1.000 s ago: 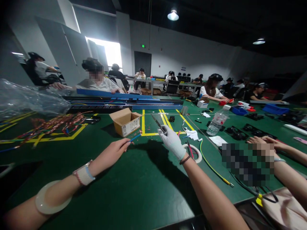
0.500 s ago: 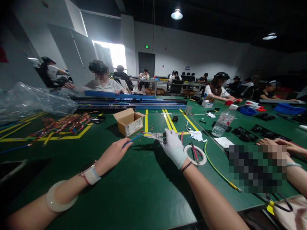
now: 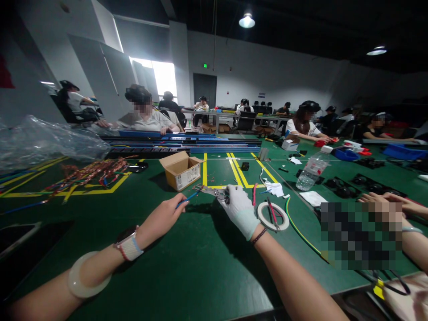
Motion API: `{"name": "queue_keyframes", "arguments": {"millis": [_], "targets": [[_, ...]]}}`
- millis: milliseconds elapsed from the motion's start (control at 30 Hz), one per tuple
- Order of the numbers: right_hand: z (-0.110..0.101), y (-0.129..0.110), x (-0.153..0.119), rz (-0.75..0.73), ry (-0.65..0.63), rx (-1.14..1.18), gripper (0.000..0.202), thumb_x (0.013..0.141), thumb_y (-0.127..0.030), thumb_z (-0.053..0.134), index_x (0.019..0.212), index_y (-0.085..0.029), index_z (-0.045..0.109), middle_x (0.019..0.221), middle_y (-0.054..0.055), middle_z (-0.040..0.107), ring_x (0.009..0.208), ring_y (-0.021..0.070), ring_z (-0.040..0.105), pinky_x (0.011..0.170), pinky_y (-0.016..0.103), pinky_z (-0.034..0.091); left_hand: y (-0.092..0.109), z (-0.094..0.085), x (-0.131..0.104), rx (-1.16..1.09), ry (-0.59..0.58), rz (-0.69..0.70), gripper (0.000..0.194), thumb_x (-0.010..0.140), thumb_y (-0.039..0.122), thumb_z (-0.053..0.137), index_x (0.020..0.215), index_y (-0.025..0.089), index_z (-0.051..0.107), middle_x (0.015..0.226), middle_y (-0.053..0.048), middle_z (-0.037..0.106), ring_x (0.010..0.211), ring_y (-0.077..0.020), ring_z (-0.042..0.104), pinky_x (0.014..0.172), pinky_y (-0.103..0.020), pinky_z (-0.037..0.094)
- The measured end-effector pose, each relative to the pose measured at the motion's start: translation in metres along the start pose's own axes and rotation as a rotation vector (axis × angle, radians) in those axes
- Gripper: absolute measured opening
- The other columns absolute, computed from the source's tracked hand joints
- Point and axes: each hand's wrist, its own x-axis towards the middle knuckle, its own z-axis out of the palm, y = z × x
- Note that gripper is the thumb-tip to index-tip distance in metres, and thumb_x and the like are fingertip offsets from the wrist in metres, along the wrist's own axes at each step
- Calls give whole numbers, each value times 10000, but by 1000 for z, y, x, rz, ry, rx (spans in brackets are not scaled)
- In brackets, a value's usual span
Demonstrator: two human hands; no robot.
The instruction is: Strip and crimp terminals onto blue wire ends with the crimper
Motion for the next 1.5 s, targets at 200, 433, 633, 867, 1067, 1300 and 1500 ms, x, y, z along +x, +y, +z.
{"name": "queue_keyframes", "arguments": {"millis": [200, 433, 633, 867, 1067, 1300, 1500], "targets": [[-4, -5, -2, 36, -29, -71, 260, 910, -434, 502, 971, -188, 561, 967, 75, 608, 803, 170, 603, 623, 245, 377, 5, -2, -1, -167, 23, -9, 208, 936, 368, 413, 895, 207, 538, 736, -21, 624, 669, -200, 604, 615, -277, 385], [1, 0, 2, -4, -124, 72, 283, 926, -453, 452, 886, -195, 560, 833, 35, 625, 718, 151, 581, 602, 248, 341, 9, -7, 2, -349, -60, -4, 330, 935, 411, 388, 1049, 188, 603, 647, 16, 567, 515, -133, 497, 509, -239, 353], [-3, 1, 2, -8, -179, 136, 268, 924, -425, 454, 878, -187, 569, 826, 35, 637, 726, 147, 570, 605, 245, 332, 9, -6, 7, -652, -247, -66, 292, 911, 439, 440, 972, 161, 505, 718, 8, 595, 437, -64, 402, 427, -187, 316], [-2, 1, 2, -18, -130, 153, 183, 896, -355, 505, 924, -182, 559, 876, 45, 614, 764, 149, 565, 627, 238, 340, 14, -5, 3, -819, -334, -126, 317, 919, 456, 426, 987, 151, 477, 663, 15, 575, 416, -43, 337, 397, -162, 232], [-3, 2, 1, 9, -34, 51, 182, 890, -355, 518, 961, -191, 551, 946, 58, 616, 816, 164, 583, 611, 235, 335, 14, -5, 4, -847, -335, -143, 352, 894, 462, 459, 1002, 138, 545, 611, 31, 529, 412, -45, 340, 393, -164, 234], [-13, -7, -1, 63, -48, -64, 231, 902, -418, 483, 921, -205, 573, 916, 53, 658, 745, 165, 612, 552, 243, 295, 17, -5, 4, -819, -294, -156, 340, 871, 468, 472, 960, 147, 543, 580, 35, 540, 377, -43, 320, 380, -165, 213], [-22, -14, -4, 52, -207, 19, 299, 902, -441, 464, 785, -194, 586, 738, 55, 661, 649, 156, 595, 530, 241, 292, 12, -7, 7, -633, -192, -69, 372, 884, 496, 426, 938, 159, 573, 501, 59, 481, 397, -78, 349, 405, -183, 254]]}}
